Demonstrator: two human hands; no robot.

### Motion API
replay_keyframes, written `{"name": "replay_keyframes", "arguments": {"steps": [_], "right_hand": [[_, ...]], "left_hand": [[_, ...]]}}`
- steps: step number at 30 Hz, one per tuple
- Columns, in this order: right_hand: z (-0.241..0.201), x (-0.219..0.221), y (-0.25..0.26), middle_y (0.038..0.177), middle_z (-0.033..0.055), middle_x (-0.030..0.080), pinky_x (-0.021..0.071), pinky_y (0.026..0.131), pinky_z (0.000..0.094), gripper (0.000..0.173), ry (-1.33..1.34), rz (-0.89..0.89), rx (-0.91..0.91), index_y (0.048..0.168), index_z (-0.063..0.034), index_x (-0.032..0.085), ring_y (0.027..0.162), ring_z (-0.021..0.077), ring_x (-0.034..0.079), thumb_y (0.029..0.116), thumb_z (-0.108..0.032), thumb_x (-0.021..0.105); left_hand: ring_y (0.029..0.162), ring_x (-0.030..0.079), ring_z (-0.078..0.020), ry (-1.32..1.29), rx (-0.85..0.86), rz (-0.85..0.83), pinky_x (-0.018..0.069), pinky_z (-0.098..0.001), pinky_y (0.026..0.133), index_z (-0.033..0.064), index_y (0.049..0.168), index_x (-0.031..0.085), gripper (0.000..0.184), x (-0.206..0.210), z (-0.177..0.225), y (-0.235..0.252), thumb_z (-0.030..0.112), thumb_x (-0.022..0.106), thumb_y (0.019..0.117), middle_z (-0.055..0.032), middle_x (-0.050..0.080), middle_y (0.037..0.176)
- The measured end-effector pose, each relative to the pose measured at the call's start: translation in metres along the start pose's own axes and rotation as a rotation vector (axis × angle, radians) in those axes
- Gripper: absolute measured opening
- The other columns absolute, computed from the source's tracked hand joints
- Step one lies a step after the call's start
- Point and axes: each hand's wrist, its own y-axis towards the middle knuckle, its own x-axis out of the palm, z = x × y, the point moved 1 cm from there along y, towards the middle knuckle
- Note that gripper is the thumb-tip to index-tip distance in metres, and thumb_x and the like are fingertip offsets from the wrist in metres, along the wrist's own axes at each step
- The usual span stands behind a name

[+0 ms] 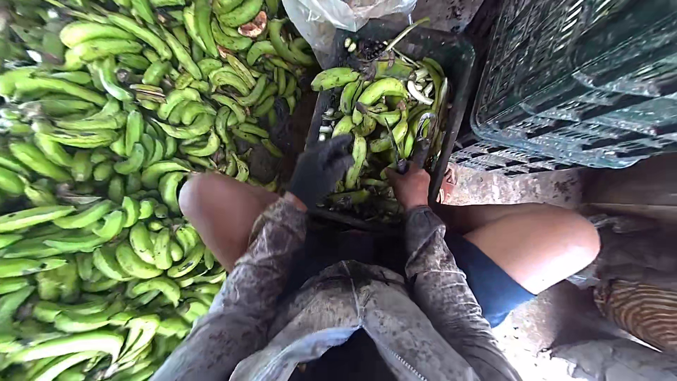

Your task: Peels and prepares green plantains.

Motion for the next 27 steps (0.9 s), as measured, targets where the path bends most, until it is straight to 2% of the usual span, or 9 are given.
{"name": "replay_keyframes", "arguments": {"steps": [2,3,6,9,14,18,22,24,27], "right_hand": [[-0.008,-0.009,-0.013,0.100,0.0225,0.072,0.0577,0.082,0.0620,0.037,0.037,0.129,-0.053,0.115,-0.0010,0.069,0.093,0.0397,0.071,0.0957,-0.033,0.071],[-0.007,-0.023,-0.011,0.095,0.0205,0.071,0.0577,0.079,0.0600,0.035,0.074,0.175,-0.050,0.113,-0.0020,0.069,0.088,0.0370,0.071,0.0958,-0.032,0.071],[-0.001,-0.021,-0.016,0.100,0.0196,0.072,0.0557,0.085,0.0590,0.037,0.149,0.143,-0.013,0.121,-0.0043,0.069,0.093,0.0352,0.070,0.0980,-0.034,0.070],[0.001,-0.010,-0.011,0.107,0.0198,0.070,0.0535,0.088,0.0570,0.042,0.237,0.162,-0.013,0.125,-0.0047,0.066,0.097,0.0342,0.067,0.0985,-0.037,0.071],[-0.016,-0.007,-0.013,0.096,0.0184,0.071,0.0543,0.084,0.0576,0.041,0.130,0.252,-0.130,0.114,-0.0020,0.070,0.090,0.0330,0.069,0.1000,-0.041,0.067],[-0.054,-0.035,0.018,0.117,0.0261,0.069,0.0500,0.097,0.0664,0.057,-0.174,0.187,-0.090,0.124,-0.0005,0.067,0.113,0.0441,0.066,0.1007,-0.052,0.060],[-0.067,-0.039,0.064,0.132,0.0299,0.062,0.0435,0.108,0.0637,0.072,-0.277,0.064,-0.034,0.125,0.0042,0.066,0.130,0.0440,0.057,0.0944,-0.061,0.065],[-0.065,-0.039,0.062,0.131,0.0294,0.062,0.0427,0.108,0.0637,0.067,-0.274,0.040,-0.038,0.123,0.0038,0.067,0.129,0.0438,0.057,0.0919,-0.055,0.072],[-0.057,-0.043,0.011,0.114,0.0253,0.069,0.0488,0.096,0.0660,0.057,-0.187,0.189,-0.110,0.120,-0.0004,0.068,0.112,0.0433,0.065,0.0928,-0.050,0.071]], "left_hand": [[0.124,0.063,-0.0181,0.154,0.024,0.014,0.0518,-0.0463,0.106,0.0238,0.147,0.055,0.053,0.017,-0.017,-0.022,0.044,0.064,0.0994,-0.0041,0.064,0.138],[0.128,0.061,-0.0253,0.166,0.049,-0.001,0.0497,-0.0526,0.107,0.0227,0.148,0.055,0.055,0.033,-0.014,-0.019,0.044,0.065,0.0980,-0.0083,0.061,0.142],[0.128,0.058,-0.0378,0.120,-0.064,-0.142,0.0456,-0.0613,0.106,0.0177,0.147,0.055,0.057,0.045,-0.002,-0.040,0.039,0.071,0.0963,-0.0167,0.059,0.142],[0.120,0.063,-0.0360,0.100,-0.015,-0.122,0.0494,-0.0596,0.102,0.0183,0.144,0.059,0.052,0.055,-0.010,-0.041,0.037,0.071,0.0965,-0.0159,0.064,0.134],[0.122,0.062,-0.0304,0.052,0.012,-0.270,0.0486,-0.0549,0.105,0.0228,0.145,0.057,0.051,0.072,-0.025,-0.041,0.041,0.067,0.0979,-0.0117,0.064,0.135],[0.118,0.064,-0.0236,-0.083,0.035,-0.265,0.0495,-0.0485,0.106,0.0193,0.146,0.056,0.051,0.068,-0.012,-0.039,0.037,0.067,0.0993,-0.0096,0.066,0.132],[0.116,0.065,-0.0265,-0.116,0.029,-0.200,0.0494,-0.0513,0.104,0.0143,0.145,0.057,0.050,0.066,-0.020,-0.036,0.034,0.065,0.1005,-0.0117,0.068,0.126],[0.114,0.066,-0.0229,-0.185,-0.049,-0.152,0.0507,-0.0480,0.103,0.0150,0.145,0.056,0.049,0.057,-0.021,-0.036,0.036,0.063,0.1016,-0.0098,0.069,0.125],[0.113,0.068,-0.0197,-0.366,-0.196,-0.067,0.0531,-0.0434,0.102,0.0136,0.144,0.057,0.046,0.043,-0.026,-0.035,0.036,0.059,0.1038,-0.0102,0.068,0.129]]}}
